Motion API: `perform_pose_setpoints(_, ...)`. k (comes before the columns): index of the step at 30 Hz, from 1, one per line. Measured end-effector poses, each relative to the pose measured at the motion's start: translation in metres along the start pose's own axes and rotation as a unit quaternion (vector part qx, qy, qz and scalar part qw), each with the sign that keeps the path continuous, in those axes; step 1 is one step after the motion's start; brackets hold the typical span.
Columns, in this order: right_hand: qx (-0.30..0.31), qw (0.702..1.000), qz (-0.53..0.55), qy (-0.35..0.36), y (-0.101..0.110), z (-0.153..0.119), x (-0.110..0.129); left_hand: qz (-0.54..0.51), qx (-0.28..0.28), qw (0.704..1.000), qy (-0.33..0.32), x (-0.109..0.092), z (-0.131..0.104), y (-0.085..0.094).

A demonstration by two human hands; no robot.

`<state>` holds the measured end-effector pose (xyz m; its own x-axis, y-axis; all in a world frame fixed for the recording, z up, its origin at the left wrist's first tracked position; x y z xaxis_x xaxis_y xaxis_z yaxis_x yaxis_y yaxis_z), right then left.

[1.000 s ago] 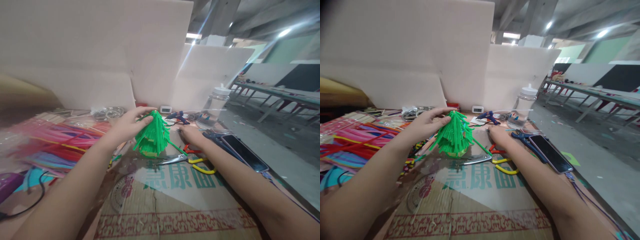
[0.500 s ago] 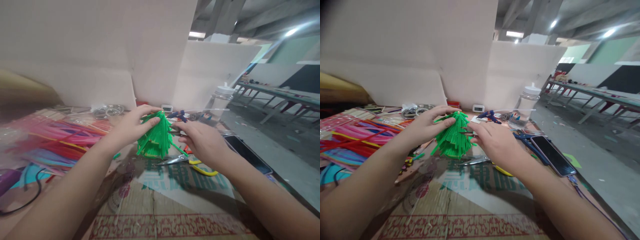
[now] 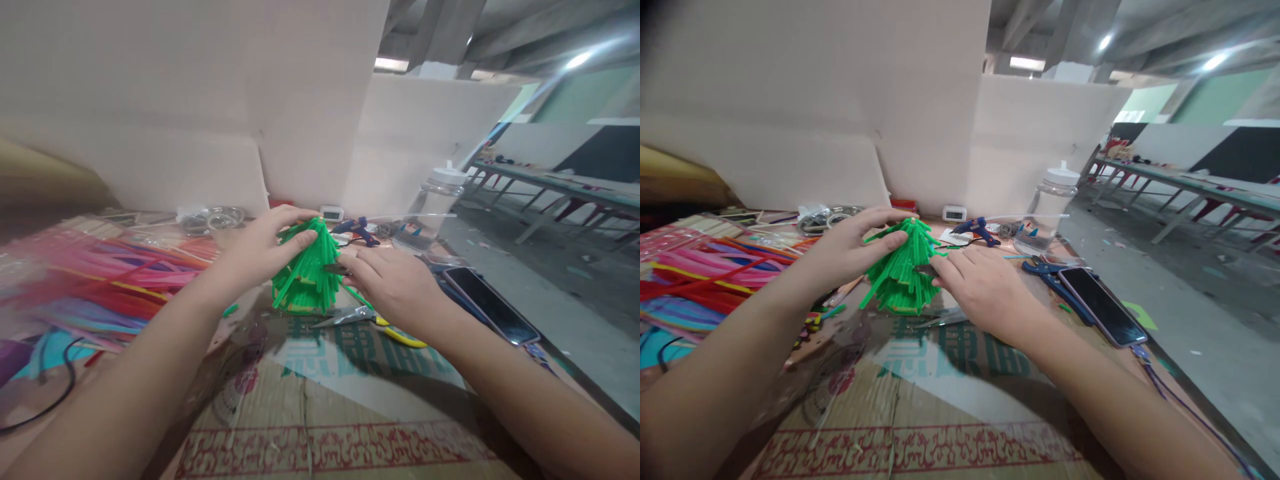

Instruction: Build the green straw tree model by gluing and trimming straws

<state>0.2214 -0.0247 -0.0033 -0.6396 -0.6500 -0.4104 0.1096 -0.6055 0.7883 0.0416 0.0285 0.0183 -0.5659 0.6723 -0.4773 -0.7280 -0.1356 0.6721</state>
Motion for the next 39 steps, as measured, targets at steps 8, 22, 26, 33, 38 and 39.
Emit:
perform_pose_setpoints(8, 0.017, 1.000, -0.010, -0.011, 0.004, -0.001, 0.000, 0.020, 0.001, 1.000, -0.012, -0.003, -0.001, 0.000)
perform_pose_setpoints(22, -0.034, 0.998, 0.045, -0.030, 0.008, -0.003, -0.010, 0.005, 0.010, 1.000, -0.008, -0.004, 0.000, 0.000)
perform_pose_setpoints(26, -0.025, 0.999, 0.029, -0.013, 0.010, -0.002, -0.008, -0.001, 0.009, 1.000, -0.012, -0.004, 0.000, 0.001)
perform_pose_setpoints(33, -0.012, 1.000, 0.015, 0.007, 0.006, -0.002, -0.004, 0.011, 0.007, 1.000, -0.024, -0.009, -0.002, 0.000)
perform_pose_setpoints(38, -0.031, 0.999, 0.025, -0.003, 0.011, -0.001, -0.003, 0.016, 0.007, 0.999, -0.032, -0.017, -0.002, 0.000)
perform_pose_setpoints(39, -0.036, 0.999, 0.032, -0.010, 0.012, -0.001, -0.003, 0.017, 0.008, 0.999, -0.035, -0.019, -0.001, 0.000)
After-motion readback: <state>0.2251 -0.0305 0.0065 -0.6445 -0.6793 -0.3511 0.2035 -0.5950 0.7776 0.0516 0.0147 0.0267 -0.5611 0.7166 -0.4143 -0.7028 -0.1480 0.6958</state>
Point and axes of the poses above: each hand's wrist, its own z-axis towards the middle knuckle, its own y-axis out of the back of the hand, x = y × z, the point moved 5 cm from there along z, towards the middle knuckle, and after that the axes turned 2 degrees about z, right-handed, at the moved point
